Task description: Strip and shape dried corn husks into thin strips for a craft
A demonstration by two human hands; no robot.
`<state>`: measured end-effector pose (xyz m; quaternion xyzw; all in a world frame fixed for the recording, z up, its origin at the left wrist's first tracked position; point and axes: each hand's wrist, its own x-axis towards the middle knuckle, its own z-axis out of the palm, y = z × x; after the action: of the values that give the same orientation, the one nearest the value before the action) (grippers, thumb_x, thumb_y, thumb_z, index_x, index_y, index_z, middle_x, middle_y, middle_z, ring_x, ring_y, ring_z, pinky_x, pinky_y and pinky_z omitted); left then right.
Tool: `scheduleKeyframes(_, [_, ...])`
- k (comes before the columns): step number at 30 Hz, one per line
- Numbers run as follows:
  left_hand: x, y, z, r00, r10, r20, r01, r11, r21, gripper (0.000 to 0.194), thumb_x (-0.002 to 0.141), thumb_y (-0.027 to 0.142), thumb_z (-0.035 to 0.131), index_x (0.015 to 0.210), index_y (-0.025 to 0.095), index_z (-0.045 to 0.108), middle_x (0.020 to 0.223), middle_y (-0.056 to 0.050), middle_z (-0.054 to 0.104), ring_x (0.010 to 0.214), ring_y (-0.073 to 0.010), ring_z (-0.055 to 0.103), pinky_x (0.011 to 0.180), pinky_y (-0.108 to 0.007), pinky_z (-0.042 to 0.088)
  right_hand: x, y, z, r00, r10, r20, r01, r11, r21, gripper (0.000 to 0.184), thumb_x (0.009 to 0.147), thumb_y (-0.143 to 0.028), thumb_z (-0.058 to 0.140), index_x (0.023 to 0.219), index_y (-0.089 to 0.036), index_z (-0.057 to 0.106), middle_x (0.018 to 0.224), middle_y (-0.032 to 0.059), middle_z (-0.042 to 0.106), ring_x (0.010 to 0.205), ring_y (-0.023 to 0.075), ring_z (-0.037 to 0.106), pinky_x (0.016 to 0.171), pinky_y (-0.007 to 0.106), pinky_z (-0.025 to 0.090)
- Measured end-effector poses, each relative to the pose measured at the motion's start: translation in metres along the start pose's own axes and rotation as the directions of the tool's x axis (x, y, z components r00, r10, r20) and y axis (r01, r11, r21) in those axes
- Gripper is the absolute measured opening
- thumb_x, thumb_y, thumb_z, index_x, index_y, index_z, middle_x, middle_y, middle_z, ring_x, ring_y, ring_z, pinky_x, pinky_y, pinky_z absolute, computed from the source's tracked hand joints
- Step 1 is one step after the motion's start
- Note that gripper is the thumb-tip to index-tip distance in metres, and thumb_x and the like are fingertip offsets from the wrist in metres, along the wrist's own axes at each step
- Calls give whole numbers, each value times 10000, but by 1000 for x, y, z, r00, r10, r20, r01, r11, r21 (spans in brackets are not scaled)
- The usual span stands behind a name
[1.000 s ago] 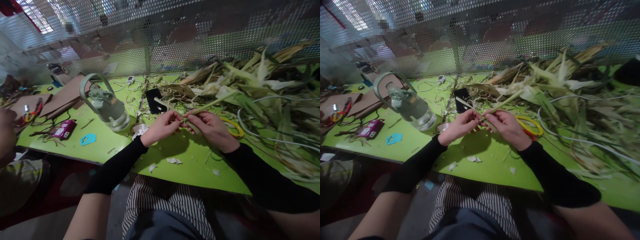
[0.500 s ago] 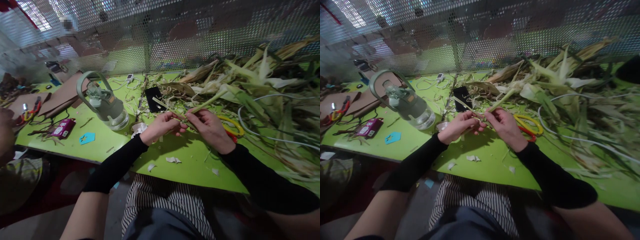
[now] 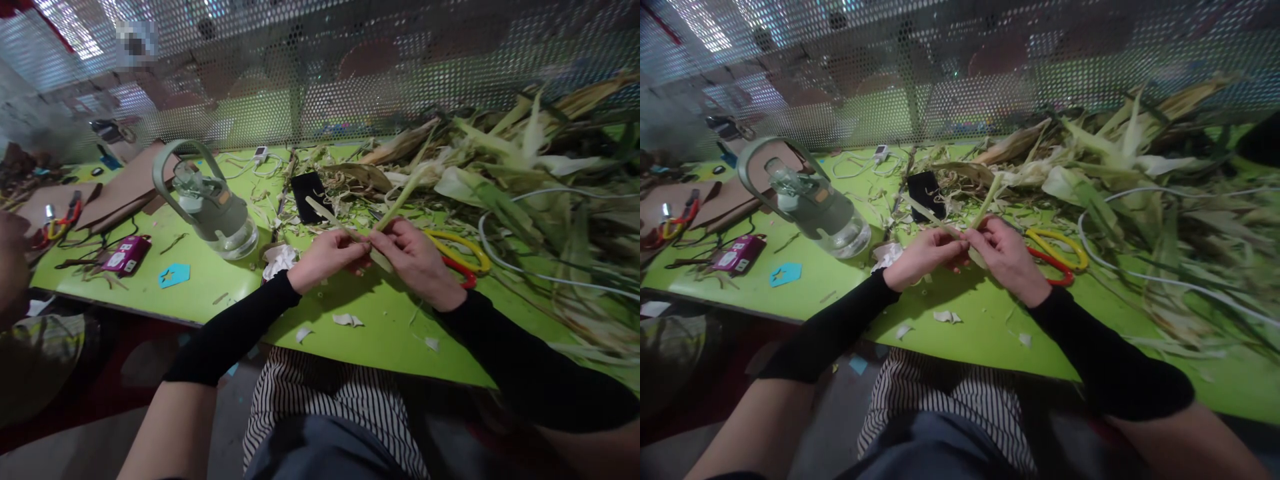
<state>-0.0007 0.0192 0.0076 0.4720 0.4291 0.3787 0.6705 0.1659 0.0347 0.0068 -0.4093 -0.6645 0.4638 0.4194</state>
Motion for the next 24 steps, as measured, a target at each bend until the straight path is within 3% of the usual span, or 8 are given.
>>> scheduleKeyframes(9, [1,1,4,999,-20,-51,12,989,-150,83,888,123,646,868,123,565,719,10,667,687,-84,671,723,-264,543,0,7,-4,988,-60,-139,33,981,-191,383,874,-567,674,710,-242,553,607,-23,482,540,131,407,476,279,301])
scheduleKeyframes(16, [-4,4,8,997,-73,-28,65,971,-230,67,948,120,556,886,141,545,741,-35,724,723,-100,695,777,-280,560,4,11,-5,995,-6,-95,-14,979,-201,361,898,-584,616,792,-243,566,686,-8,523,596,155,456,531,297,345])
scheduleKeyframes(18, [-5,4,7,998,-53,-41,41,963,-267,76,957,138,522,906,128,577,807,-79,753,796,-134,723,829,-318,574,6,8,-8,985,-63,-162,20,966,-258,328,898,-567,624,843,-248,571,754,11,568,635,167,492,556,305,377])
scheduleKeyframes(21, [-5,4,5,996,27,-84,-52,950,-307,132,928,109,483,963,122,610,914,-112,776,905,-165,737,905,-351,570,3,-2,-12,921,-262,-287,126,901,-416,317,898,-550,631,835,-245,569,820,35,601,673,175,514,578,313,403])
scheduleKeyframes(22, [-5,4,5,993,54,-100,-82,949,-304,151,919,104,480,979,126,617,939,-109,779,926,-166,735,928,-355,563,1,-5,-11,920,-294,-260,150,876,-459,345,912,-560,605,788,-240,565,784,33,597,645,170,503,561,312,394])
scheduleKeyframes(24, [-6,5,6,988,90,-124,-120,959,-258,165,921,117,480,984,139,630,977,-98,777,965,-168,726,972,-362,544,-3,-9,-7,961,-256,-103,175,853,-492,448,938,-596,542,680,-231,549,667,16,563,561,152,458,512,306,351])
